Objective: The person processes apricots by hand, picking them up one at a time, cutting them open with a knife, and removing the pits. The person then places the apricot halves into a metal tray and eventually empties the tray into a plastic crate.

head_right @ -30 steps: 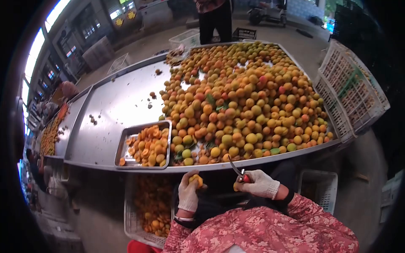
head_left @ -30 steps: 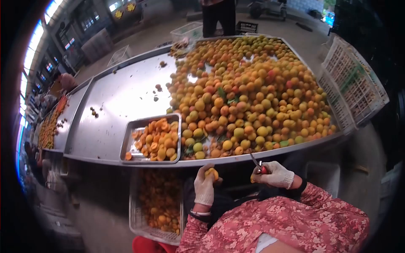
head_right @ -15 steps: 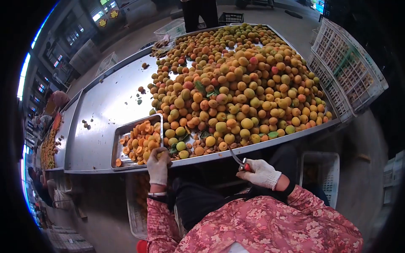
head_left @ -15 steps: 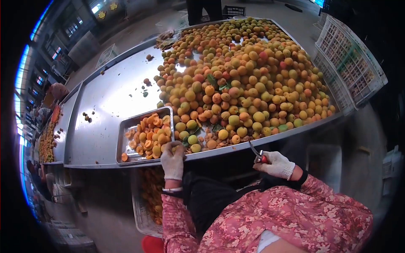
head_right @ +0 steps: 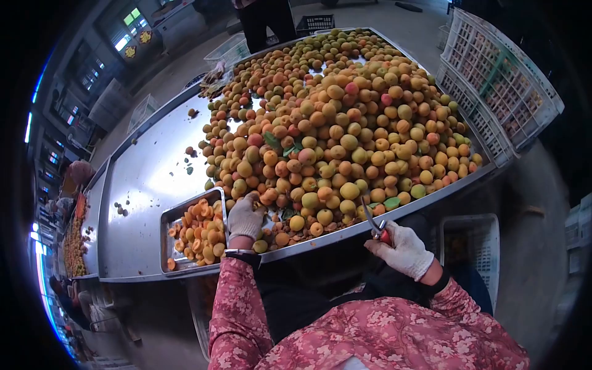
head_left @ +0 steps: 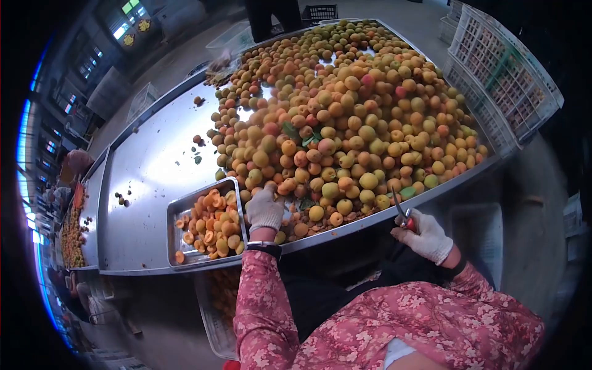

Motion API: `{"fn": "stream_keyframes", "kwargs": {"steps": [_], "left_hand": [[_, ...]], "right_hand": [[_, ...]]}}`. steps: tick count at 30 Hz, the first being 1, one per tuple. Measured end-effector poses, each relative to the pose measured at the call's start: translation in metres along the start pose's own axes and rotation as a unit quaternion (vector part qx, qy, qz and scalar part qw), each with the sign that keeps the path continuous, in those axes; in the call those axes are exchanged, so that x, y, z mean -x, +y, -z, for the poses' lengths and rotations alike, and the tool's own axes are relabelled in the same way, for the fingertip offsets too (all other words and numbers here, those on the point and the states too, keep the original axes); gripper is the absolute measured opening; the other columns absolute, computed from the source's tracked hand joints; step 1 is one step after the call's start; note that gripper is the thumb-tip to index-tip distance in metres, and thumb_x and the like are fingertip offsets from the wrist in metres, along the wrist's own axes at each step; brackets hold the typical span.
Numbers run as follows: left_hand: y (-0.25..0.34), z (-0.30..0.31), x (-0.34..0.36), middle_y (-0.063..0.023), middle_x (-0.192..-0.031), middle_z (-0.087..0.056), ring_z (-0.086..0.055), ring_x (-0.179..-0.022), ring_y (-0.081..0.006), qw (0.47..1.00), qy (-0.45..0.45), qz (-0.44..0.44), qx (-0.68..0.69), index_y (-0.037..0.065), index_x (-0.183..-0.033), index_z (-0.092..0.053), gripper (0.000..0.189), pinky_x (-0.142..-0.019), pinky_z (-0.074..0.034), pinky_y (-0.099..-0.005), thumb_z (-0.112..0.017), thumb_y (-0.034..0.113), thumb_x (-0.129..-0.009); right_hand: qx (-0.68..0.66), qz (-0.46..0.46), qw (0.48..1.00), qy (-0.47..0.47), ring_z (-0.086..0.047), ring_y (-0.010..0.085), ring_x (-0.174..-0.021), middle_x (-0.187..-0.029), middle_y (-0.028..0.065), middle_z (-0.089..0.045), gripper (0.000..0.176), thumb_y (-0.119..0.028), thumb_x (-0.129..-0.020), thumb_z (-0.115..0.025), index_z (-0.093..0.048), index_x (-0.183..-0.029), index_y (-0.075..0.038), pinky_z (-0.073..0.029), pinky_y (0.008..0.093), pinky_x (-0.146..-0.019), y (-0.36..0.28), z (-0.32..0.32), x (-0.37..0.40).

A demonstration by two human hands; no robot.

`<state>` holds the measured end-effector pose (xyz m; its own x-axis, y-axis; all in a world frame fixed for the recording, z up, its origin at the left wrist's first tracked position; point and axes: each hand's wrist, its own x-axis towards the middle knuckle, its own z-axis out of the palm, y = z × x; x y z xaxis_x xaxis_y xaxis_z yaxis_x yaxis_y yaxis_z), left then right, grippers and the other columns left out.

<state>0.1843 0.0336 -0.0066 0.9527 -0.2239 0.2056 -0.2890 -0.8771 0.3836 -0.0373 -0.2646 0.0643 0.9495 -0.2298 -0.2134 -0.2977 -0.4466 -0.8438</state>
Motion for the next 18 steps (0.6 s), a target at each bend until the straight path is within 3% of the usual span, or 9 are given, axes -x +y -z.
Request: {"fn": "stream_keyframes", "kwargs": {"steps": [2,5,6,9,13,17,18], "left_hand": [[0.004,-0.011,-0.016,-0.0172,-0.091,-0.068,-0.066,-0.088,-0.0335,0.988,-0.097,0.030,-0.113,0.009,-0.099,-0.064,0.028,-0.074,-0.053,-0.0437,-0.068,0.028,-0.078],[0.014,-0.008,-0.016,-0.0173,-0.089,-0.067,-0.066,-0.087,-0.0361,0.979,-0.121,0.036,-0.163,0.008,-0.094,-0.065,0.026,-0.074,-0.054,-0.0454,-0.068,0.028,-0.078],[0.013,-0.007,-0.013,-0.0157,-0.085,-0.067,-0.066,-0.083,-0.0362,0.974,-0.134,-0.021,-0.182,0.007,-0.091,-0.067,0.019,-0.073,-0.054,-0.0450,-0.063,0.022,-0.080],[0.004,-0.030,-0.011,-0.0142,-0.084,-0.067,-0.068,-0.080,-0.0340,0.954,-0.121,-0.057,-0.267,0.008,-0.089,-0.068,0.015,-0.069,-0.054,-0.0436,-0.058,0.016,-0.082],[0.006,-0.029,-0.018,-0.0132,-0.092,-0.069,-0.069,-0.081,-0.0312,0.928,-0.178,-0.069,-0.321,0.007,-0.089,-0.071,0.018,-0.066,-0.054,-0.0429,-0.056,0.013,-0.082],[0.012,-0.012,-0.013,-0.0139,-0.089,-0.069,-0.068,-0.083,-0.0331,0.954,-0.149,-0.060,-0.254,0.008,-0.086,-0.072,0.018,-0.071,-0.053,-0.0438,-0.058,0.018,-0.082],[0.008,-0.009,-0.012,-0.0161,-0.092,-0.069,-0.067,-0.084,-0.0359,0.969,-0.154,-0.015,-0.192,0.006,-0.087,-0.071,0.021,-0.075,-0.053,-0.0444,-0.057,0.020,-0.082]], "right_hand": [[-0.002,0.023,1.000,0.003,-0.055,0.0274,-0.060,-0.066,0.0135,-0.056,0.032,-0.030,-0.080,-0.073,-0.057,-0.087,-0.003,-0.046,0.0349,-0.063,0.006,0.002,0.002],[0.025,-0.004,1.000,-0.009,-0.057,0.0282,-0.060,-0.065,0.0135,-0.056,0.032,-0.031,-0.080,-0.073,-0.056,-0.085,-0.004,-0.046,0.0355,-0.062,0.010,0.006,0.005],[0.030,-0.012,0.999,-0.012,-0.057,0.0286,-0.060,-0.065,0.0137,-0.057,0.033,-0.031,-0.080,-0.074,-0.055,-0.084,-0.004,-0.046,0.0357,-0.061,0.014,0.006,0.004],[0.027,-0.015,0.999,-0.024,-0.057,0.0283,-0.059,-0.065,0.0133,-0.057,0.034,-0.032,-0.080,-0.074,-0.056,-0.086,-0.004,-0.046,0.0356,-0.060,0.015,0.004,0.000],[0.011,0.019,0.999,-0.031,-0.057,0.0284,-0.059,-0.065,0.0131,-0.056,0.035,-0.033,-0.082,-0.073,-0.057,-0.089,-0.003,-0.046,0.0355,-0.060,0.011,-0.002,-0.005],[0.016,0.058,0.997,-0.042,-0.056,0.0285,-0.059,-0.065,0.0129,-0.056,0.033,-0.032,-0.083,-0.073,-0.058,-0.092,-0.003,-0.045,0.0358,-0.059,0.004,-0.002,0.002],[0.006,0.049,0.998,-0.051,-0.056,0.0290,-0.059,-0.067,0.0130,-0.057,0.033,-0.031,-0.083,-0.073,-0.058,-0.093,-0.003,-0.045,0.0360,-0.059,0.010,-0.004,0.004]]}}
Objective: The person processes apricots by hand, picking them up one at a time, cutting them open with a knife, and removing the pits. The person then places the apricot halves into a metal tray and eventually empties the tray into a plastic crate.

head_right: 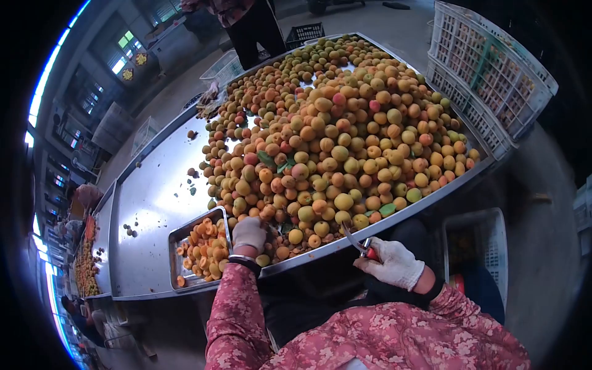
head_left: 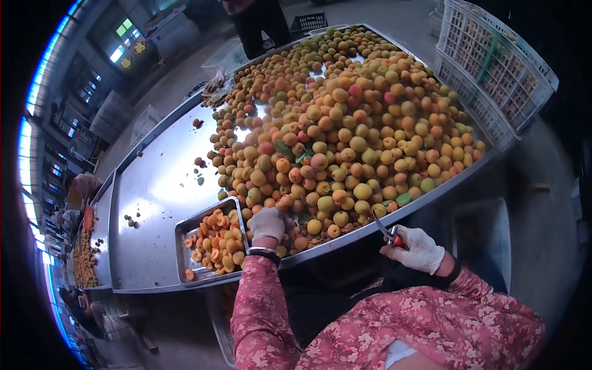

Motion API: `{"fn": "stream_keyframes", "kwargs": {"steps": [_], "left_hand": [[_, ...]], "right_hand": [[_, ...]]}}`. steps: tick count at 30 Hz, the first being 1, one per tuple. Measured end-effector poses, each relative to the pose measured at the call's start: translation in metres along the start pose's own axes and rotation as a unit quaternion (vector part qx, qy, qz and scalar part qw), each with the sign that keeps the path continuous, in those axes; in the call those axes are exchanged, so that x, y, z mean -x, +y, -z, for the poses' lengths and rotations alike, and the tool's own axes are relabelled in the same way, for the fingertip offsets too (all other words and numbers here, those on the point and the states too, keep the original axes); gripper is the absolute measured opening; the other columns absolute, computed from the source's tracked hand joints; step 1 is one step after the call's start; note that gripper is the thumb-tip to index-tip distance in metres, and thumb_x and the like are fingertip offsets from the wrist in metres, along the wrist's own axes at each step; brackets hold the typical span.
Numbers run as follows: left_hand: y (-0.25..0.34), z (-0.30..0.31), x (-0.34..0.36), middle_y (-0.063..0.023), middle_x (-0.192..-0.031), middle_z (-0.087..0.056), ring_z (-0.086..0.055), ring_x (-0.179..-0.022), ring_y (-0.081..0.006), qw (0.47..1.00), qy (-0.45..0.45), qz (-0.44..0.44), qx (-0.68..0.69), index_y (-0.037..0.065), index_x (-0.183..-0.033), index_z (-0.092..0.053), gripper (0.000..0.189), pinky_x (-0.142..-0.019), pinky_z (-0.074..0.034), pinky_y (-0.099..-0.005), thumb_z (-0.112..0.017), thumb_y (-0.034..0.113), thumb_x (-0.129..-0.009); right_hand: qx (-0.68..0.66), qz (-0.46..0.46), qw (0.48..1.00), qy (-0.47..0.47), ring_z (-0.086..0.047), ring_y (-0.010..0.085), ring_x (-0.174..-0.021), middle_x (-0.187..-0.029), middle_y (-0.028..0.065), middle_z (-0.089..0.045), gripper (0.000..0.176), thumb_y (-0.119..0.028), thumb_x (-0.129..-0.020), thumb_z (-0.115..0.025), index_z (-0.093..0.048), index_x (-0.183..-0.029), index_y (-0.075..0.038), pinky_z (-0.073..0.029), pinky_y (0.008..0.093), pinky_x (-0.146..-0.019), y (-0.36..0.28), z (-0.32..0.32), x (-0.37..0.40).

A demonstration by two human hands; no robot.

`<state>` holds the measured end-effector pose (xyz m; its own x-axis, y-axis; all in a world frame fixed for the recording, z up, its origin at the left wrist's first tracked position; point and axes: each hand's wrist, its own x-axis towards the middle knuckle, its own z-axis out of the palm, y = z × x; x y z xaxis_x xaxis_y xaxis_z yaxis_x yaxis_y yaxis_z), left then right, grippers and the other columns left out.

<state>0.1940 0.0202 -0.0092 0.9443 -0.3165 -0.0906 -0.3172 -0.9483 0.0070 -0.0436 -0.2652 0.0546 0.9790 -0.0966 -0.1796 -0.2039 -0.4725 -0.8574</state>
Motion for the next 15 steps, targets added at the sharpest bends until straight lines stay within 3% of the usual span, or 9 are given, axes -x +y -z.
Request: {"fn": "stream_keyframes", "kwargs": {"steps": [2,3,5,6,7,9,10,13,15], "left_hand": [[-0.017,-0.003,0.006,-0.0157,-0.095,-0.070,-0.068,-0.086,-0.0296,0.972,-0.020,0.037,0.233,0.005,-0.097,-0.071,0.023,-0.078,-0.053,-0.0371,-0.061,0.020,-0.084],[-0.023,-0.002,0.014,-0.0138,-0.096,-0.070,-0.068,-0.087,-0.0248,0.918,-0.034,0.068,0.389,0.005,-0.102,-0.070,0.024,-0.078,-0.053,-0.0329,-0.062,0.019,-0.085],[-0.040,-0.017,0.023,-0.0089,-0.097,-0.070,-0.065,-0.089,-0.0152,0.778,-0.042,0.100,0.619,0.002,-0.111,-0.067,0.027,-0.078,-0.052,-0.0260,-0.062,0.014,-0.087],[-0.037,-0.008,0.034,-0.0075,-0.101,-0.067,-0.063,-0.089,-0.0132,0.729,-0.040,0.094,0.677,0.000,-0.113,-0.064,0.024,-0.079,-0.052,-0.0243,-0.058,0.009,-0.091],[-0.038,-0.008,0.043,-0.0075,-0.101,-0.067,-0.063,-0.089,-0.0132,0.730,-0.035,0.100,0.676,0.000,-0.113,-0.064,0.024,-0.079,-0.052,-0.0243,-0.058,0.009,-0.091],[-0.042,-0.005,0.060,-0.0118,-0.110,-0.064,-0.064,-0.095,-0.0201,0.616,-0.031,0.070,0.784,-0.002,-0.114,-0.060,0.022,-0.076,-0.059,-0.0335,-0.055,0.005,-0.094],[-0.042,0.002,0.068,-0.0125,-0.113,-0.062,-0.064,-0.096,-0.0223,0.609,-0.023,0.085,0.788,-0.002,-0.114,-0.059,0.022,-0.077,-0.060,-0.0386,-0.054,0.004,-0.093],[-0.055,0.009,0.087,-0.0116,-0.111,-0.063,-0.064,-0.096,-0.0212,0.572,0.011,0.092,0.815,-0.001,-0.114,-0.060,0.022,-0.077,-0.060,-0.0358,-0.055,0.004,-0.092],[-0.063,0.018,0.099,-0.0111,-0.109,-0.062,-0.064,-0.093,-0.0208,0.583,0.037,0.100,0.806,-0.001,-0.113,-0.060,0.022,-0.076,-0.059,-0.0350,-0.056,0.004,-0.091]], "right_hand": [[-0.015,-0.013,1.000,-0.012,-0.057,0.0248,-0.061,-0.070,0.0112,-0.059,0.034,-0.030,-0.083,-0.074,-0.059,-0.096,-0.003,-0.046,0.0337,-0.060,0.005,0.000,0.005],[-0.017,-0.015,1.000,-0.014,-0.057,0.0248,-0.061,-0.070,0.0112,-0.059,0.034,-0.030,-0.083,-0.074,-0.059,-0.096,-0.003,-0.046,0.0337,-0.060,0.006,0.000,0.006],[-0.068,-0.040,0.996,-0.031,-0.061,0.0098,-0.071,-0.076,0.0039,-0.064,0.024,-0.017,-0.083,-0.073,-0.061,-0.097,-0.002,-0.049,0.0274,-0.065,0.007,-0.003,0.006],[-0.082,-0.047,0.995,-0.038,-0.059,0.0085,-0.072,-0.078,0.0023,-0.063,0.022,-0.016,-0.084,-0.073,-0.060,-0.097,-0.002,-0.048,0.0263,-0.066,0.005,-0.004,0.006],[-0.083,-0.045,0.995,-0.045,-0.059,0.0085,-0.072,-0.078,0.0023,-0.063,0.022,-0.016,-0.084,-0.073,-0.060,-0.097,-0.002,-0.048,0.0263,-0.066,0.004,-0.007,0.005],[-0.099,-0.026,0.994,-0.044,-0.058,0.0167,-0.065,-0.071,0.0084,-0.061,0.031,-0.028,-0.083,-0.073,-0.059,-0.095,-0.003,-0.047,0.0313,-0.065,0.005,-0.014,0.004],[-0.064,0.006,0.997,-0.044,-0.059,0.0201,-0.064,-0.070,0.0100,-0.061,0.032,-0.030,-0.083,-0.073,-0.060,-0.094,-0.003,-0.047,0.0322,-0.064,0.013,-0.019,0.001],[-0.041,0.030,0.998,-0.048,-0.061,0.0234,-0.064,-0.069,0.0113,-0.061,0.034,-0.032,-0.082,-0.073,-0.060,-0.093,-0.003,-0.047,0.0336,-0.063,0.009,-0.025,0.001],[-0.005,0.026,0.999,-0.040,-0.058,0.0218,-0.061,-0.067,0.0105,-0.060,0.034,-0.033,-0.081,-0.074,-0.058,-0.088,-0.004,-0.046,0.0343,-0.061,0.008,-0.029,0.001]]}}
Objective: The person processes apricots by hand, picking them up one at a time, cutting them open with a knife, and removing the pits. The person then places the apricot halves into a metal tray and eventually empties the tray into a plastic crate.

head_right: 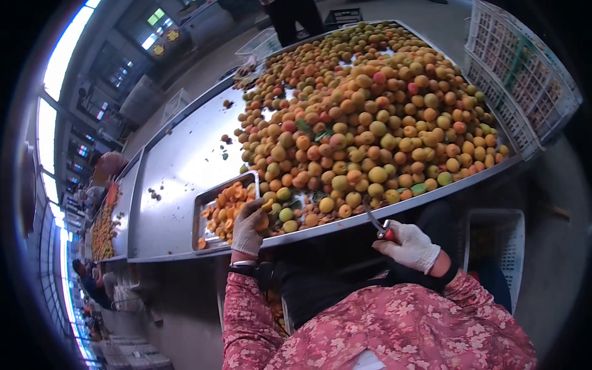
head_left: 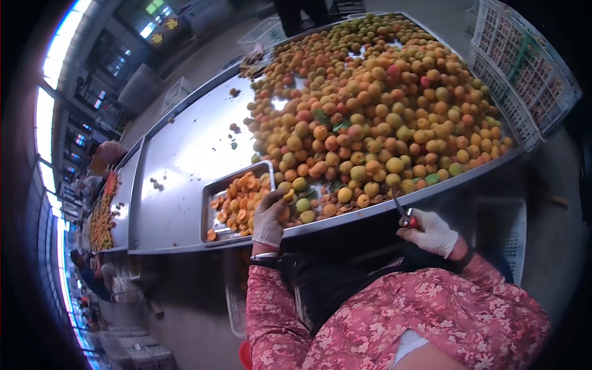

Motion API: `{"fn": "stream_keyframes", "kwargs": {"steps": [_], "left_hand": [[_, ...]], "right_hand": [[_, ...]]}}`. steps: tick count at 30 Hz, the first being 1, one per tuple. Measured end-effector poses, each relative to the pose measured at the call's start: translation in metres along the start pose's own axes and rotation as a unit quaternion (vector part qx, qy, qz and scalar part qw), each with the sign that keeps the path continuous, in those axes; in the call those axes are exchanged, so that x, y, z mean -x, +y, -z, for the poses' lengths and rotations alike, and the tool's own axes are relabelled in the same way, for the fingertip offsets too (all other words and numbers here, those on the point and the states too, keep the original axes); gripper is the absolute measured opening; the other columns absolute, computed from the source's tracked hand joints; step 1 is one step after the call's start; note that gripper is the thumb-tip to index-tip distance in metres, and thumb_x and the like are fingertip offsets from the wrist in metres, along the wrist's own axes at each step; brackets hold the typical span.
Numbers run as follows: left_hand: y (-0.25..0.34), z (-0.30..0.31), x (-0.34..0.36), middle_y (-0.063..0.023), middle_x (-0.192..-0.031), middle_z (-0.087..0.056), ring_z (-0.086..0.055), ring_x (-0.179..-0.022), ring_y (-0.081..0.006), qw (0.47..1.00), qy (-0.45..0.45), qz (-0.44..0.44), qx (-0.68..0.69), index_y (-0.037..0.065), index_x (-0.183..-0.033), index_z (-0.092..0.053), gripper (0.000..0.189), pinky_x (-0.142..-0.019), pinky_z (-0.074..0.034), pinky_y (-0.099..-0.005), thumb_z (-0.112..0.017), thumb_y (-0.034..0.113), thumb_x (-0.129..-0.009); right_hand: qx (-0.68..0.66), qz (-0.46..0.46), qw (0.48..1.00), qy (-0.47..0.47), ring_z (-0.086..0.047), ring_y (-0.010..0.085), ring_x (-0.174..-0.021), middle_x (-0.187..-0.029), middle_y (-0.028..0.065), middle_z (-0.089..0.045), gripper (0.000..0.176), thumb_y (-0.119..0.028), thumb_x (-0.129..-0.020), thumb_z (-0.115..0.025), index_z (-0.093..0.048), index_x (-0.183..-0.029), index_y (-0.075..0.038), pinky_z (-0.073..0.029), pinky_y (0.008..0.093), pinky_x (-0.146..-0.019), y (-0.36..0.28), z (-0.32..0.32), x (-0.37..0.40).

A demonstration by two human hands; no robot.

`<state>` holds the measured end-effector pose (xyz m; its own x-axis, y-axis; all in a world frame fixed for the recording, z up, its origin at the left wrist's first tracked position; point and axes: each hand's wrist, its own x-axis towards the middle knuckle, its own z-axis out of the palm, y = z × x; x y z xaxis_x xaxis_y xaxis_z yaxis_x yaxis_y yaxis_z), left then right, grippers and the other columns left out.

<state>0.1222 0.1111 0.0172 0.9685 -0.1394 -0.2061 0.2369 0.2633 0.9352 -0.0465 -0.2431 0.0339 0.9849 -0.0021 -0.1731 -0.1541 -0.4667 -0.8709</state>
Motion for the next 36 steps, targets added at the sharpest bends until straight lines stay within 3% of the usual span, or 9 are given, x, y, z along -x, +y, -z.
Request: {"fn": "stream_keyframes", "kwargs": {"steps": [3,5,10,12,22,26,28,34,36], "left_hand": [[0.003,0.005,0.007,-0.0115,-0.108,-0.062,-0.065,-0.089,-0.0222,0.997,0.010,-0.073,-0.040,-0.001,-0.109,-0.061,0.020,-0.076,-0.059,-0.0350,-0.056,0.002,-0.089],[0.003,0.015,0.016,-0.0132,-0.108,-0.063,-0.065,-0.088,-0.0240,0.999,0.010,-0.043,-0.009,-0.001,-0.110,-0.060,0.021,-0.075,-0.059,-0.0358,-0.055,0.002,-0.090],[-0.002,0.037,0.038,-0.0152,-0.103,-0.064,-0.067,-0.089,-0.0252,0.997,0.050,-0.014,0.055,-0.002,-0.108,-0.060,0.021,-0.078,-0.058,-0.0348,-0.056,-0.001,-0.088],[-0.004,0.037,0.044,-0.0141,-0.099,-0.064,-0.067,-0.086,-0.0235,0.997,0.067,-0.019,0.030,-0.002,-0.109,-0.060,0.021,-0.075,-0.058,-0.0328,-0.055,-0.001,-0.088],[-0.024,0.008,0.058,-0.0091,-0.097,-0.064,-0.065,-0.077,-0.0159,0.993,0.036,0.005,-0.109,-0.001,-0.106,-0.063,0.019,-0.069,-0.056,-0.0283,-0.060,0.003,-0.088],[-0.017,0.018,0.045,-0.0082,-0.096,-0.065,-0.062,-0.081,-0.0121,0.980,0.108,-0.032,-0.167,-0.002,-0.104,-0.065,0.019,-0.073,-0.052,-0.0254,-0.062,0.001,-0.085],[-0.012,0.035,0.030,-0.0073,-0.101,-0.065,-0.061,-0.089,-0.0132,0.947,0.213,-0.119,-0.208,-0.001,-0.107,-0.064,0.021,-0.079,-0.051,-0.0256,-0.062,0.001,-0.086],[0.021,0.086,0.002,-0.0108,-0.119,-0.062,-0.057,-0.111,-0.0217,0.886,0.275,-0.279,-0.247,-0.002,-0.124,-0.056,0.036,-0.098,-0.043,-0.0311,-0.060,0.003,-0.089],[0.015,0.116,0.013,-0.0127,-0.121,-0.060,-0.056,-0.112,-0.0235,0.868,0.327,-0.242,-0.284,-0.002,-0.123,-0.056,0.035,-0.099,-0.042,-0.0317,-0.060,0.003,-0.089]], "right_hand": [[-0.027,-0.014,0.999,-0.018,-0.057,0.0205,-0.060,-0.066,0.0106,-0.059,0.033,-0.032,-0.082,-0.073,-0.056,-0.087,-0.004,-0.045,0.0338,-0.061,0.001,-0.004,0.001],[-0.052,-0.065,0.995,-0.054,-0.052,0.0061,-0.074,-0.080,-0.0004,-0.057,0.022,-0.013,-0.084,-0.073,-0.058,-0.095,-0.002,-0.046,0.0247,-0.067,-0.005,-0.003,0.002],[-0.027,-0.068,0.995,-0.061,-0.050,0.0062,-0.072,-0.078,-0.0011,-0.055,0.020,-0.012,-0.084,-0.072,-0.057,-0.095,-0.003,-0.044,0.0238,-0.066,-0.002,-0.007,0.002],[-0.022,-0.015,0.999,-0.043,-0.058,0.0200,-0.062,-0.067,0.0103,-0.059,0.032,-0.030,-0.084,-0.072,-0.056,-0.090,-0.003,-0.046,0.0336,-0.062,-0.003,-0.011,0.001],[0.026,-0.009,0.997,-0.073,-0.062,0.0318,-0.066,-0.069,0.0149,-0.061,0.031,-0.032,-0.084,-0.070,-0.058,-0.092,-0.005,-0.048,0.0365,-0.063,-0.003,-0.020,-0.005],[0.053,-0.016,0.995,-0.080,-0.062,0.0318,-0.066,-0.069,0.0149,-0.061,0.032,-0.033,-0.083,-0.070,-0.057,-0.091,-0.005,-0.048,0.0375,-0.063,-0.011,-0.017,-0.006],[0.061,-0.012,0.995,-0.078,-0.062,0.0321,-0.066,-0.069,0.0148,-0.061,0.032,-0.033,-0.083,-0.070,-0.057,-0.090,-0.005,-0.048,0.0377,-0.063,-0.011,-0.016,-0.006],[0.044,-0.025,0.995,-0.086,-0.061,0.0330,-0.066,-0.068,0.0152,-0.060,0.033,-0.032,-0.083,-0.071,-0.056,-0.090,-0.004,-0.047,0.0370,-0.062,-0.018,-0.017,-0.006],[0.080,-0.032,0.993,-0.080,-0.049,0.0087,-0.064,-0.068,0.0011,-0.054,0.022,-0.018,-0.084,-0.072,-0.056,-0.090,-0.005,-0.043,0.0270,-0.061,-0.020,-0.017,-0.007]]}}
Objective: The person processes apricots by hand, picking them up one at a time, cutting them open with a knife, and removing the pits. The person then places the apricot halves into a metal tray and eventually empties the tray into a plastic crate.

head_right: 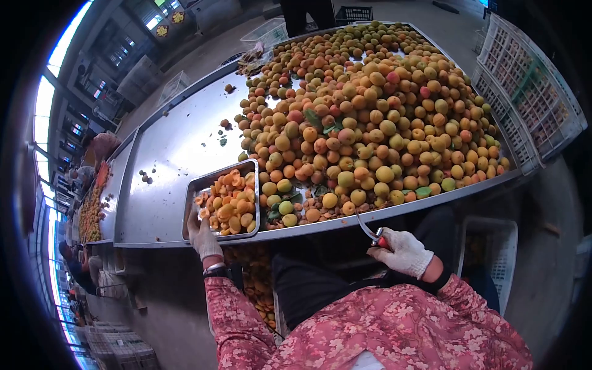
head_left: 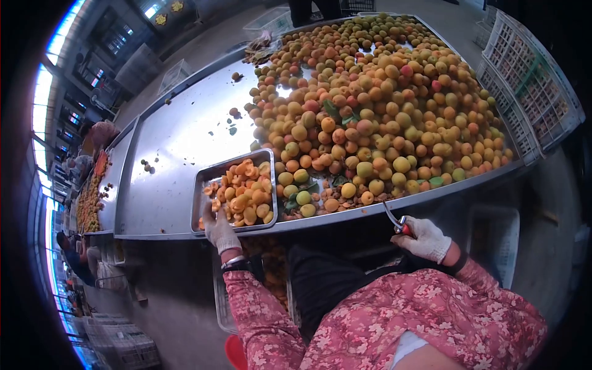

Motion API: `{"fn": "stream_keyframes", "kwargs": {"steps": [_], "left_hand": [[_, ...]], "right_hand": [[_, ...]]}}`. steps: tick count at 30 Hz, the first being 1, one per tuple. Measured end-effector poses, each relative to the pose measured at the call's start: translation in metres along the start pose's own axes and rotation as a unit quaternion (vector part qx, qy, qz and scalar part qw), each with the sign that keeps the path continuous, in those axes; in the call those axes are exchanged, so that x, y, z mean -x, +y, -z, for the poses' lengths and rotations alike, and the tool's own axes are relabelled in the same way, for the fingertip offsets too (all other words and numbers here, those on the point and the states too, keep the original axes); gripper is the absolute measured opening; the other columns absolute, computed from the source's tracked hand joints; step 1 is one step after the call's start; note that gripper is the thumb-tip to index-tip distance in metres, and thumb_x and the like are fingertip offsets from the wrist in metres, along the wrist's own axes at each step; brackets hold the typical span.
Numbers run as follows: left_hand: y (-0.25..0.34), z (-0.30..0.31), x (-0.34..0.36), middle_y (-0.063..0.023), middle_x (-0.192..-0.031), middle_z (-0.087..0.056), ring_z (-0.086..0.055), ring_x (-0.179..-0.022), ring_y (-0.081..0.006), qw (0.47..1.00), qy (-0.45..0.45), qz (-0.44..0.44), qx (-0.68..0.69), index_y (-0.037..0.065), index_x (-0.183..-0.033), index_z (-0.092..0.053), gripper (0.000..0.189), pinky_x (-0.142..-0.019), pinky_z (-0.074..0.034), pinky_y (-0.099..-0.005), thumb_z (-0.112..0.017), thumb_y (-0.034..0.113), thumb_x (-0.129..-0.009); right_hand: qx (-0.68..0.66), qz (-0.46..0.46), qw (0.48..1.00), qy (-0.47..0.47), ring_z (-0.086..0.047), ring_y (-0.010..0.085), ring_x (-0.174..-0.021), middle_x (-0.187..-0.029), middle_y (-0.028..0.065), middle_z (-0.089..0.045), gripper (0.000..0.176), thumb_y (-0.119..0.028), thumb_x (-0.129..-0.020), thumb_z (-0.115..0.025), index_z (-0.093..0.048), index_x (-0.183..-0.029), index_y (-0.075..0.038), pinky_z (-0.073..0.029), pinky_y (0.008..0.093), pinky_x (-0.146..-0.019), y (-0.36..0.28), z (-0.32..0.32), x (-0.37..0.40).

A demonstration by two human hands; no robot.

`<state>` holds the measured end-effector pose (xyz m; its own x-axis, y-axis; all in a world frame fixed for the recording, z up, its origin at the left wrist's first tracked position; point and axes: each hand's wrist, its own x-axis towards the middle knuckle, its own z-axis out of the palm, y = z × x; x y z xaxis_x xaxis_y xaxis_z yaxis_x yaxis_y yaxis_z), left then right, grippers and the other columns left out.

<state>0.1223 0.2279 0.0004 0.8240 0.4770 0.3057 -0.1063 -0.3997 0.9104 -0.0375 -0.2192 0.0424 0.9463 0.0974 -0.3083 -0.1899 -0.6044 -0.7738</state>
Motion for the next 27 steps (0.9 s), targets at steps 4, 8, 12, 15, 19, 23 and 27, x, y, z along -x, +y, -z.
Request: {"fn": "stream_keyframes", "kwargs": {"steps": [4,8,12,15,19,23,27], "left_hand": [[-0.022,0.027,0.014,-0.0149,-0.112,-0.063,-0.060,-0.103,-0.0245,0.968,0.138,0.157,-0.142,-0.003,-0.114,-0.058,0.034,-0.092,-0.046,-0.0339,-0.067,0.015,-0.087],[-0.059,0.040,0.010,-0.0167,-0.102,-0.065,-0.062,-0.092,-0.0262,0.937,0.146,0.276,-0.155,-0.003,-0.104,-0.058,0.040,-0.084,-0.048,-0.0371,-0.074,0.027,-0.082],[-0.048,0.034,0.001,-0.0195,-0.105,-0.063,-0.062,-0.093,-0.0282,0.930,0.168,0.267,-0.186,-0.003,-0.108,-0.053,0.047,-0.085,-0.049,-0.0379,-0.077,0.026,-0.079],[-0.046,0.035,-0.011,-0.0231,-0.112,-0.060,-0.062,-0.099,-0.0325,0.915,0.223,0.303,-0.144,-0.003,-0.118,-0.045,0.061,-0.089,-0.049,-0.0396,-0.080,0.017,-0.072],[-0.044,0.037,-0.029,-0.0250,-0.117,-0.057,-0.061,-0.106,-0.0379,0.898,0.211,0.321,-0.215,-0.004,-0.120,-0.044,0.064,-0.092,-0.049,-0.0420,-0.077,0.013,-0.067],[-0.040,0.034,-0.036,-0.0228,-0.119,-0.052,-0.057,-0.112,-0.0373,0.863,0.217,0.341,-0.303,-0.003,-0.120,-0.046,0.061,-0.095,-0.047,-0.0435,-0.075,0.019,-0.071],[-0.063,0.061,-0.046,-0.0182,-0.115,-0.056,-0.051,-0.114,-0.0347,0.852,0.147,0.120,-0.487,0.000,-0.113,-0.055,0.052,-0.097,-0.043,-0.0421,-0.076,0.024,-0.072]], "right_hand": [[-0.070,-0.006,0.998,0.009,-0.049,0.0088,-0.065,-0.068,0.0012,-0.054,0.022,-0.019,-0.083,-0.072,-0.056,-0.088,-0.004,-0.043,0.0276,-0.061,0.018,-0.005,-0.005],[-0.002,-0.013,1.000,0.019,-0.061,0.0369,-0.066,-0.068,0.0182,-0.060,0.034,-0.032,-0.081,-0.071,-0.055,-0.087,-0.003,-0.046,0.0396,-0.062,0.010,-0.003,-0.011],[0.004,-0.025,1.000,0.017,-0.061,0.0361,-0.068,-0.070,0.0180,-0.061,0.033,-0.032,-0.081,-0.071,-0.057,-0.090,-0.003,-0.047,0.0388,-0.065,-0.002,-0.007,-0.015],[-0.014,-0.024,1.000,-0.003,-0.060,0.0314,-0.066,-0.069,0.0162,-0.060,0.033,-0.030,-0.081,-0.072,-0.058,-0.092,-0.002,-0.047,0.0383,-0.066,-0.002,-0.012,-0.022],[-0.058,0.018,0.998,-0.007,-0.060,0.0225,-0.061,-0.067,0.0113,-0.061,0.028,-0.028,-0.085,-0.069,-0.059,-0.091,-0.002,-0.047,0.0342,-0.059,-0.013,-0.018,-0.042],[-0.356,-0.141,0.912,-0.149,-0.056,0.0113,-0.055,-0.069,0.0027,-0.060,0.023,-0.027,-0.089,-0.065,-0.059,-0.095,-0.005,-0.043,0.0253,-0.047,-0.098,-0.022,-0.083],[-0.362,-0.081,0.907,-0.200,-0.061,0.0115,-0.059,-0.078,0.0024,-0.061,0.027,-0.028,-0.089,-0.065,-0.057,-0.101,-0.006,-0.046,0.0241,-0.045,-0.125,-0.076,-0.142]]}}
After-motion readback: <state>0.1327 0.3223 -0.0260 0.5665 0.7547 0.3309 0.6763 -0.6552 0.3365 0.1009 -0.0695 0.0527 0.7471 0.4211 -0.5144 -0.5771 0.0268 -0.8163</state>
